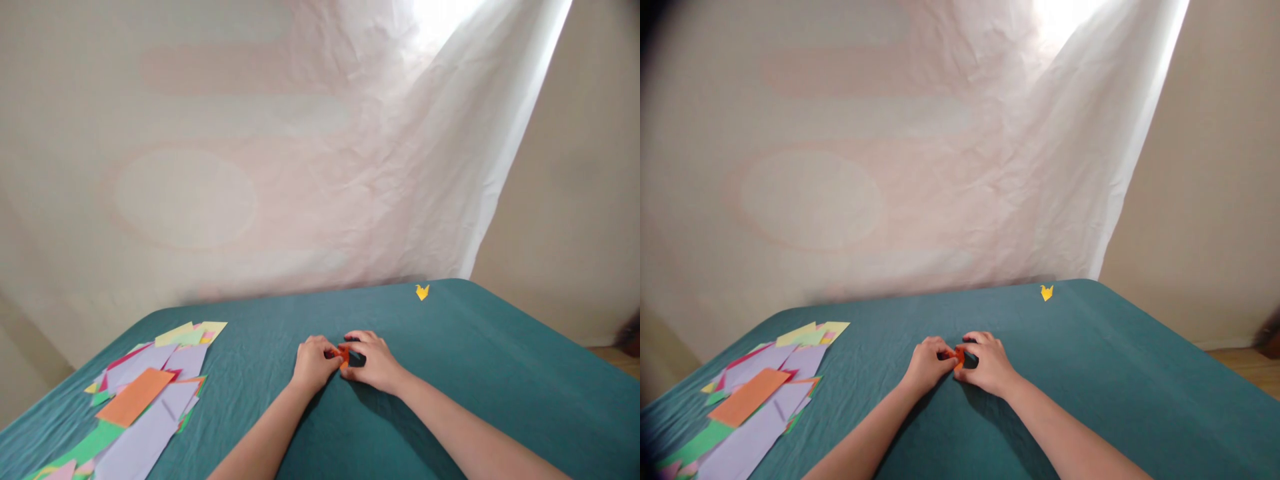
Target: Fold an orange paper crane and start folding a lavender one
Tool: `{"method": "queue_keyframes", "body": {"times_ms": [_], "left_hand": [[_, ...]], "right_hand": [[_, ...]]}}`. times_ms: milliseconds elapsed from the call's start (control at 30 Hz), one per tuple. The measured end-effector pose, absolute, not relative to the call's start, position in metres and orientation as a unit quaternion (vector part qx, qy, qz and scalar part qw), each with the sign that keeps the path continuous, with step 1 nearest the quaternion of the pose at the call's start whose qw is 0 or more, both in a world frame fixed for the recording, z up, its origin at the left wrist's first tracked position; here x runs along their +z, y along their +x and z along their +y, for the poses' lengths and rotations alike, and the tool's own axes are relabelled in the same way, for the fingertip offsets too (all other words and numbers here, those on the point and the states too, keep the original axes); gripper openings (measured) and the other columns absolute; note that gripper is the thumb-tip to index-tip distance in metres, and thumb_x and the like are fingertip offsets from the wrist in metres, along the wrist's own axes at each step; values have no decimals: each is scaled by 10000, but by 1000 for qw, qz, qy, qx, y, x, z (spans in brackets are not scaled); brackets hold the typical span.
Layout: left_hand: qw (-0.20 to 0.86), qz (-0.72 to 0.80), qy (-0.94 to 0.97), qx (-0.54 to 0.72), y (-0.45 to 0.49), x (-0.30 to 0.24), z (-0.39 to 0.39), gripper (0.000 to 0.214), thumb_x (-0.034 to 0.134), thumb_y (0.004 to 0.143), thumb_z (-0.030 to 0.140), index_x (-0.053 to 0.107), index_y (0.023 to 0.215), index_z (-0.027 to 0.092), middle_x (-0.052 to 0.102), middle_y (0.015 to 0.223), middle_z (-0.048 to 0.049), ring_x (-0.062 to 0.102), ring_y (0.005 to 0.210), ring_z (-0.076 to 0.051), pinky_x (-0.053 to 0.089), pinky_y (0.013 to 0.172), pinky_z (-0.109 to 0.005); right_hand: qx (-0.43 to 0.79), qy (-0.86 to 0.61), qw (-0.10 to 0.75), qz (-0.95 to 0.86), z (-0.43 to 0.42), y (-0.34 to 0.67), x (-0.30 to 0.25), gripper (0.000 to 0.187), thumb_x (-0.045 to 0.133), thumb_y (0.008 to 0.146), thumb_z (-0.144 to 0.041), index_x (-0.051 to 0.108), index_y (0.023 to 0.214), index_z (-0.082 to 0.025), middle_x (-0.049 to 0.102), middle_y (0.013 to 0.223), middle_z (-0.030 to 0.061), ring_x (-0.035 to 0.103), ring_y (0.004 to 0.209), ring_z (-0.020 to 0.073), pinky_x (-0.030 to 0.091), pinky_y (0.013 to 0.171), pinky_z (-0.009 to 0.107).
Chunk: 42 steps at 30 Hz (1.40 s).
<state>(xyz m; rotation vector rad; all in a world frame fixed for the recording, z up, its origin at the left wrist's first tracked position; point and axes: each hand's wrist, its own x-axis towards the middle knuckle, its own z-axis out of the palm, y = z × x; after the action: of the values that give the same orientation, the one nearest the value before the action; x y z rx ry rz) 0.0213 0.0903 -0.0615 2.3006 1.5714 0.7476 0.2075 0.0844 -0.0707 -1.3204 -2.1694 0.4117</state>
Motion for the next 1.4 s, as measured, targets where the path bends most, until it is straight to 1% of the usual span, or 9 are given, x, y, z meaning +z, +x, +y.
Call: {"method": "queue_keyframes", "body": {"times_ms": [100,200,333,767,833,967,1133,1300,1400], "left_hand": [[128,539,792,256,21,-62,91,86,666,731,280,742,731,238,667,761,-2,578,804,-182,393,721,-263],[127,539,793,255,22,-62,91,92,662,736,280,736,724,227,667,758,-4,575,789,-176,390,715,-258],[126,539,793,253,22,-63,91,106,658,742,298,737,729,229,667,759,-5,576,788,-176,389,713,-258],[136,552,787,240,13,-59,91,80,679,723,276,742,744,233,681,778,-1,586,823,-185,401,747,-267],[138,554,786,237,13,-57,90,78,682,719,277,744,742,236,680,779,-3,586,833,-189,403,751,-268],[142,553,788,232,14,-55,90,76,686,714,278,748,742,245,680,782,0,584,844,-192,406,757,-266],[141,554,787,231,14,-56,91,78,681,719,266,748,749,239,679,783,1,586,826,-182,407,756,-260],[142,555,787,228,14,-54,91,76,678,714,268,745,729,237,681,778,2,593,817,-180,407,748,-259],[142,551,789,233,14,-52,89,91,663,713,252,749,743,241,682,766,3,595,796,-178,408,737,-260]], "right_hand": [[144,-512,308,-789,86,205,-74,157,692,769,-378,730,881,-274,648,1098,26,530,1050,228,368,903,362],[139,-514,321,-783,88,203,-75,49,721,756,-296,717,775,-251,666,1007,10,542,1000,210,376,874,335],[139,-505,326,-787,89,205,-75,30,724,759,-265,710,741,-244,671,957,-1,547,959,198,384,844,317],[143,-501,317,-792,89,207,-73,22,705,754,-228,716,752,-247,668,965,7,555,944,198,388,833,324],[141,-504,316,-791,87,206,-74,67,711,748,-255,722,814,-258,661,1000,12,549,973,206,383,853,337],[142,-501,308,-796,86,204,-74,256,732,722,-380,723,967,-306,636,1104,22,519,1050,239,367,899,376],[151,-487,290,-810,87,206,-73,424,745,670,-473,699,1071,-341,604,1176,24,491,1103,262,354,928,396],[158,-477,283,-817,83,210,-69,548,773,605,-505,670,1122,-358,587,1217,19,477,1136,273,349,941,403],[160,-481,299,-809,81,210,-68,501,770,633,-472,676,1106,-340,604,1198,22,493,1124,263,359,933,392]]}}
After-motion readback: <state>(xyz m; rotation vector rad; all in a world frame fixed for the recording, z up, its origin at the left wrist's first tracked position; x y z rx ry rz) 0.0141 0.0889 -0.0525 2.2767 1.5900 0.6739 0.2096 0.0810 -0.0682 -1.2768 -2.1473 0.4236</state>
